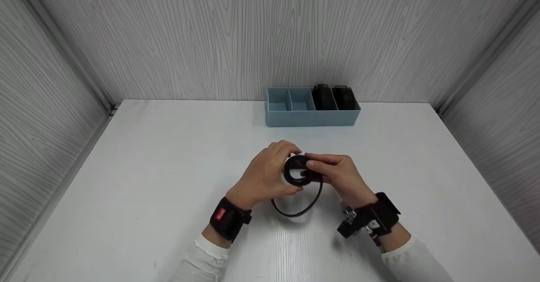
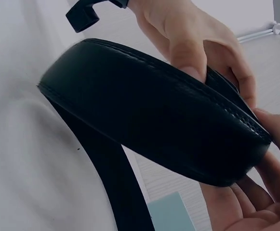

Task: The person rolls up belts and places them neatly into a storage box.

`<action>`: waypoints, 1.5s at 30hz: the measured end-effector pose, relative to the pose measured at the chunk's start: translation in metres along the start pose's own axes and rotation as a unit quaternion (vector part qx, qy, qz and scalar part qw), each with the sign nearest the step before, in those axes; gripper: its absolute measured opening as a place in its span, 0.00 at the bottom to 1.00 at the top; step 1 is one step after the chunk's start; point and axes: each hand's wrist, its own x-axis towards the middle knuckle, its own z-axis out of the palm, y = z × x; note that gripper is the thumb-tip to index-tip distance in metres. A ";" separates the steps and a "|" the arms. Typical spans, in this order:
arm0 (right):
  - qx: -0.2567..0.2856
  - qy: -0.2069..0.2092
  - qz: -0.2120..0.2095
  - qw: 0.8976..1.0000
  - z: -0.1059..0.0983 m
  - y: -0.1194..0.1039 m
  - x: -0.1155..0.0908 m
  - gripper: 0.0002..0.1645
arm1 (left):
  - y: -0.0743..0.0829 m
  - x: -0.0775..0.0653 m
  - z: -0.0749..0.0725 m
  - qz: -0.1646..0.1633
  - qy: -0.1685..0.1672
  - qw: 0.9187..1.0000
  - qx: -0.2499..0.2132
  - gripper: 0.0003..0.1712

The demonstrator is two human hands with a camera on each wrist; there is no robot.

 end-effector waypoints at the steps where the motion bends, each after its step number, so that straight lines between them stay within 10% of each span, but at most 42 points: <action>1: 0.001 -0.004 0.001 1.000 -0.001 0.000 0.000 0.28 | 0.000 0.000 0.001 0.004 0.003 1.000 0.004 0.41; 12: 0.026 0.006 -0.004 1.000 0.010 0.004 -0.001 0.29 | 0.003 -0.002 0.011 -0.026 0.072 0.990 0.119 0.40; 24: 0.005 0.004 0.004 1.000 0.001 0.001 0.001 0.29 | 0.000 -0.001 0.003 -0.012 0.004 1.000 0.000 0.40; 37: 0.028 0.016 -0.015 0.999 0.009 0.002 -0.001 0.24 | 0.004 -0.001 0.011 -0.041 0.062 0.990 0.124 0.37; 45: 0.020 0.024 -0.018 0.999 0.004 0.002 -0.001 0.25 | 0.001 -0.001 0.006 -0.022 0.029 0.998 0.052 0.42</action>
